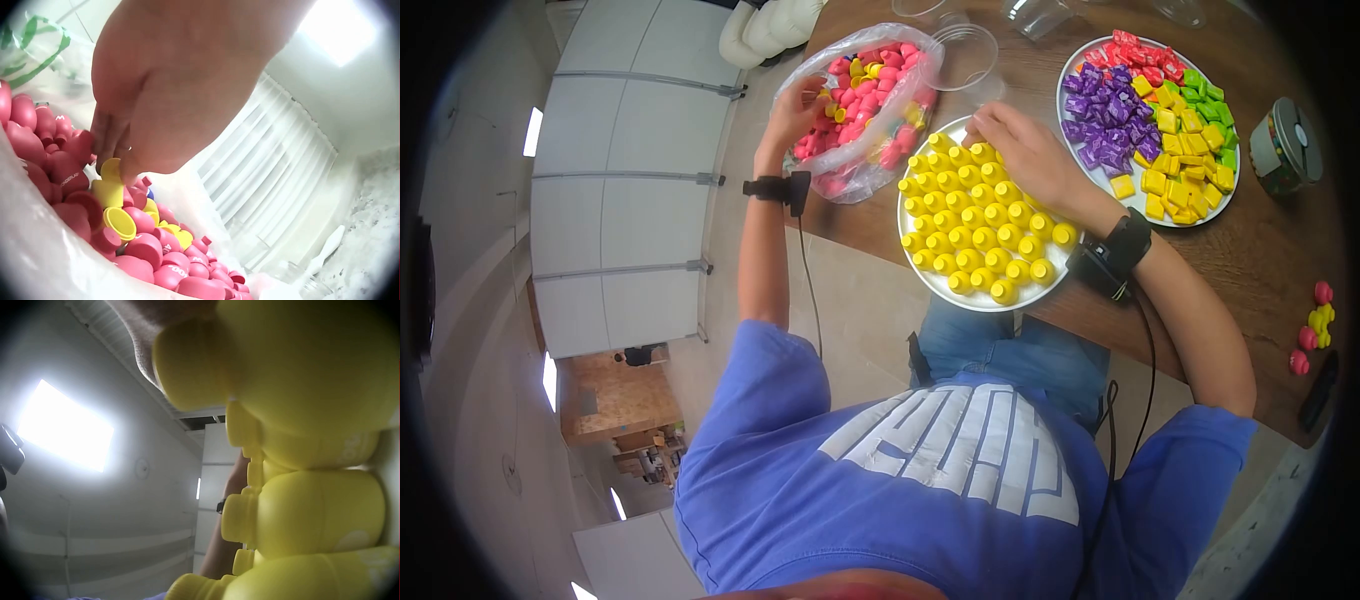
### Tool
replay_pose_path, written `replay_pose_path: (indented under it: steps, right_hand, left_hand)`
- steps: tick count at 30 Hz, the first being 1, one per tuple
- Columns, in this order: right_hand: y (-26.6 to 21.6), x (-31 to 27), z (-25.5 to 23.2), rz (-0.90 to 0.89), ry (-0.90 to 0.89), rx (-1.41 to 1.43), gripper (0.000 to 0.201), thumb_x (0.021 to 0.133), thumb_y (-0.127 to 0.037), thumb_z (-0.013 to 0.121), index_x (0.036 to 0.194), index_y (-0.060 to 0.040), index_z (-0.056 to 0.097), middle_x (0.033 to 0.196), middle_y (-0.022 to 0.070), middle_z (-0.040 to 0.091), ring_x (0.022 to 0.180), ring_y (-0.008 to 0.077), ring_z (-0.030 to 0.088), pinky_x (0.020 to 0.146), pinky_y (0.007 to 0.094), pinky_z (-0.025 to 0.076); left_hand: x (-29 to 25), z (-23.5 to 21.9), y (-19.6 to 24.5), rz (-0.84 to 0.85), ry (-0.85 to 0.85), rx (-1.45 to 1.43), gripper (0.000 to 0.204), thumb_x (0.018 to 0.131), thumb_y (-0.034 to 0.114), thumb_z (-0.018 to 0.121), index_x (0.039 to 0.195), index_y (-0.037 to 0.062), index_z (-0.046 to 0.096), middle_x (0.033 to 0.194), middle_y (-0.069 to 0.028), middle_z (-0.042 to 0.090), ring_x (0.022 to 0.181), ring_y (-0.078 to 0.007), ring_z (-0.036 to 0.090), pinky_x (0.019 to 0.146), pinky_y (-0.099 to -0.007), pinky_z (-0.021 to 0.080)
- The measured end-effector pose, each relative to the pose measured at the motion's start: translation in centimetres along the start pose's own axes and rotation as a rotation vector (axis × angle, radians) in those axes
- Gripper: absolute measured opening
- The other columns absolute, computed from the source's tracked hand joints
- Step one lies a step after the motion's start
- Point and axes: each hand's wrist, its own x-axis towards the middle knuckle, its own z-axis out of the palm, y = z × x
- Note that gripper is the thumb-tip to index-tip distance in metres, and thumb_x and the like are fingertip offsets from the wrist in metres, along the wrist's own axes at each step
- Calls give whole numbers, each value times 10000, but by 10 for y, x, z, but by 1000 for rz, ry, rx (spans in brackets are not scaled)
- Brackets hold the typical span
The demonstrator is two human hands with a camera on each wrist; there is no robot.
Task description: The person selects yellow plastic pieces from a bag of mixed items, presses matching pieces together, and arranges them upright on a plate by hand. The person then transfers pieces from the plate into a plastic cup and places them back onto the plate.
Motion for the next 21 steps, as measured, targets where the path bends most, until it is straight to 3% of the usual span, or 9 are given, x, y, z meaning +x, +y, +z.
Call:
replay_pose_path:
  steps: [4, 6, 9, 13, 15, 19, 21]
  right_hand:
    - [1, 1, 0, 6, -8, 9, 359, 1133, -326, 420, 1128, -18, 605, 1084, 93, 688, 1091, 161, 627, 1023, 310, 459]
    - [5, 2, 1, -7, 7, 33, 377, 1113, -340, 444, 1138, -1, 606, 1097, 114, 708, 1070, 209, 644, 983, 344, 462]
    - [7, 2, 1, -21, 9, 41, 382, 1114, -341, 442, 1140, 2, 607, 1092, 113, 707, 1058, 206, 643, 981, 341, 462]
    - [6, 1, 1, -25, 32, 51, 385, 1115, -342, 442, 1137, 5, 609, 1086, 114, 706, 1052, 206, 641, 979, 338, 463]
    - [2, 0, 0, 8, -13, 44, 351, 1134, -323, 420, 1136, -24, 604, 1092, 93, 685, 1101, 161, 621, 1031, 312, 451]
    - [6, 2, 2, -24, 18, 56, 387, 1115, -342, 445, 1134, 9, 608, 1076, 113, 706, 1049, 203, 640, 976, 335, 463]
    - [6, 2, 1, -18, 13, 55, 382, 1115, -339, 446, 1126, 6, 608, 1071, 104, 703, 1041, 190, 634, 971, 327, 460]
  left_hand:
    - [-9, 5, 22, 102, 80, -172, 320, 985, 69, 677, 1290, -21, 640, 1256, -125, 705, 1095, -198, 698, 956, -334, 569]
    - [-10, 0, 36, 93, 3, -503, 327, 986, 45, 666, 1301, -38, 635, 1253, -111, 702, 1072, -189, 703, 987, -309, 557]
    - [-10, -8, 53, 16, -37, -593, 327, 1015, 64, 629, 1319, -55, 620, 1263, -87, 698, 1082, -178, 696, 1011, -304, 542]
    - [-7, -1, 49, 34, 15, -651, 286, 1034, 104, 614, 1275, -47, 649, 1224, -96, 718, 1078, -169, 698, 966, -303, 554]
    - [-8, -1, 47, 26, 35, -301, 256, 1012, 129, 653, 1217, -22, 683, 1198, -133, 728, 1048, -184, 709, 893, -327, 569]
    - [-19, 4, 41, 82, 93, 28, 210, 950, 115, 709, 1125, -1, 701, 1127, -179, 719, 983, -263, 719, 820, -378, 575]
    - [-21, 7, 27, 168, 285, 184, 229, 880, 80, 744, 1091, 9, 689, 1062, -199, 691, 946, -362, 691, 801, -430, 566]
